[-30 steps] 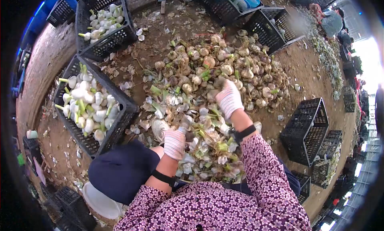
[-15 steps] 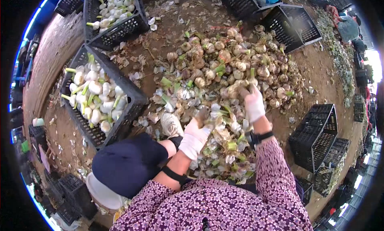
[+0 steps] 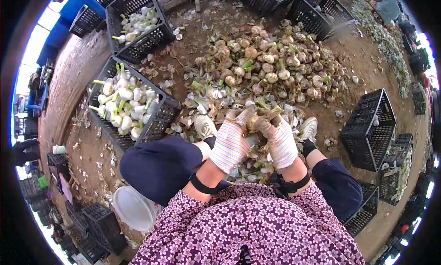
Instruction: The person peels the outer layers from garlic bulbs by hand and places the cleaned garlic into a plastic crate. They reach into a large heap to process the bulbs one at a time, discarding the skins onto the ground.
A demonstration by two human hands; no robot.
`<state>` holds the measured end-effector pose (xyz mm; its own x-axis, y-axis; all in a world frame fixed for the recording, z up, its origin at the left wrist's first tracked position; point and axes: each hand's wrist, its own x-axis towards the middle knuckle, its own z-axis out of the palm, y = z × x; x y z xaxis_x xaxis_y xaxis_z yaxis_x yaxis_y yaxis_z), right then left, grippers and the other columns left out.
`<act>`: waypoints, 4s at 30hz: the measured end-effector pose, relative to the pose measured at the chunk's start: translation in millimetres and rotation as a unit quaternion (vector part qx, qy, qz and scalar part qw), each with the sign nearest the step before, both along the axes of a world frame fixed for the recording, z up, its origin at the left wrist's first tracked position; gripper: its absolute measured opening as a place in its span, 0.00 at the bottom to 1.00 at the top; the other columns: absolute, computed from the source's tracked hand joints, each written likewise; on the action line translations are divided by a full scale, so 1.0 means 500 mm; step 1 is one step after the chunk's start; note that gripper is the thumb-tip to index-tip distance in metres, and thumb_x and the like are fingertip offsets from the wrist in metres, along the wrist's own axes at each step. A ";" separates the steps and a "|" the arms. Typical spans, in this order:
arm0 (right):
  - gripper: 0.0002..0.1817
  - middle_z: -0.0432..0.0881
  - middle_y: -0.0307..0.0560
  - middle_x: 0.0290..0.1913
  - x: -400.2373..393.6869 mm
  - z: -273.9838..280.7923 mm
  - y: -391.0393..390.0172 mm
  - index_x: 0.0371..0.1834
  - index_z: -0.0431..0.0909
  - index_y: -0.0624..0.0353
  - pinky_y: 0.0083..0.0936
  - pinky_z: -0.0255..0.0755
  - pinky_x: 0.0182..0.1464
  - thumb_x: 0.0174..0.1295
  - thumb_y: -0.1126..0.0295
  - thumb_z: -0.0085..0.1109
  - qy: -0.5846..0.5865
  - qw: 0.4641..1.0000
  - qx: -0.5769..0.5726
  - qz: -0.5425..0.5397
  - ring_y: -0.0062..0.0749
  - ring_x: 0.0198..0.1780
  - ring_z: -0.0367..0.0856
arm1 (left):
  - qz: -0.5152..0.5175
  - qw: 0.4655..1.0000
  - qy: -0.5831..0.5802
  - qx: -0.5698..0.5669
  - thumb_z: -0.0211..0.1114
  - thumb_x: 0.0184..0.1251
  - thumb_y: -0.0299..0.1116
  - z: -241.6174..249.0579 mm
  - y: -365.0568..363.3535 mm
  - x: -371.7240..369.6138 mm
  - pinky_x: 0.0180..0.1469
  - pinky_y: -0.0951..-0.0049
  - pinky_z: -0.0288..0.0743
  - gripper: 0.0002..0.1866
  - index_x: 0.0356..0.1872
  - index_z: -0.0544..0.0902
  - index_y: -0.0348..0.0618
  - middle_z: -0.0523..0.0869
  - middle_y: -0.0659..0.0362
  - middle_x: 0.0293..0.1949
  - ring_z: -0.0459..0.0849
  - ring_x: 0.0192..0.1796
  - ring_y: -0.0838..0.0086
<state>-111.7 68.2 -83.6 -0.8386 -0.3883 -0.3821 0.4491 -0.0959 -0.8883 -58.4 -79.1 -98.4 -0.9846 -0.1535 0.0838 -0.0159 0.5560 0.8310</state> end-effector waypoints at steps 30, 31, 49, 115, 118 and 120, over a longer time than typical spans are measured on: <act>0.11 0.83 0.40 0.46 0.080 0.097 0.085 0.51 0.78 0.63 0.20 0.75 0.49 0.68 0.76 0.55 0.091 0.993 -0.065 -0.032 0.20 0.45 0.79 | -0.067 0.819 -0.105 0.560 0.82 0.52 0.37 0.112 0.037 0.065 0.44 0.77 0.81 0.33 0.58 0.77 0.36 0.86 0.58 0.45 0.85 0.45 0.76; 0.10 0.83 0.40 0.45 0.076 0.100 0.083 0.51 0.78 0.63 0.21 0.75 0.49 0.69 0.75 0.54 0.013 0.989 -0.138 -0.053 0.20 0.44 0.80 | -0.091 0.779 -0.110 0.611 0.83 0.49 0.40 0.114 0.035 0.065 0.41 0.78 0.82 0.36 0.58 0.77 0.36 0.86 0.58 0.44 0.86 0.43 0.76; 0.33 0.79 0.58 0.60 0.057 0.089 0.120 0.74 0.62 0.65 0.28 0.73 0.60 0.62 0.77 0.56 -0.026 0.985 -0.018 0.168 0.38 0.57 0.80 | -0.123 0.991 -0.042 0.023 0.74 0.57 0.27 0.084 0.008 0.047 0.52 0.70 0.79 0.30 0.64 0.77 0.37 0.88 0.52 0.47 0.87 0.48 0.67; 0.22 0.83 0.41 0.43 -0.012 0.050 0.045 0.53 0.77 0.62 0.21 0.74 0.44 0.63 0.60 0.68 -0.010 0.998 -0.060 -0.009 0.23 0.41 0.80 | -0.054 0.992 0.116 0.020 0.73 0.47 0.19 0.017 0.032 -0.030 0.59 0.63 0.76 0.40 0.67 0.73 0.45 0.80 0.50 0.57 0.81 0.58 0.57; 0.20 0.84 0.39 0.41 0.007 0.036 0.066 0.50 0.79 0.61 0.21 0.72 0.45 0.62 0.59 0.68 -0.067 0.992 -0.103 -0.019 0.23 0.40 0.79 | -0.086 0.982 0.155 -0.058 0.75 0.45 0.21 0.062 0.034 -0.015 0.60 0.56 0.75 0.38 0.64 0.75 0.45 0.79 0.48 0.58 0.79 0.58 0.46; 0.19 0.84 0.38 0.41 0.017 0.067 0.066 0.50 0.79 0.61 0.22 0.72 0.46 0.62 0.60 0.68 -0.045 0.996 -0.082 -0.011 0.23 0.41 0.79 | -0.090 0.983 0.150 -0.061 0.75 0.46 0.21 0.066 0.037 -0.002 0.60 0.57 0.75 0.37 0.64 0.75 0.45 0.79 0.48 0.58 0.79 0.59 0.47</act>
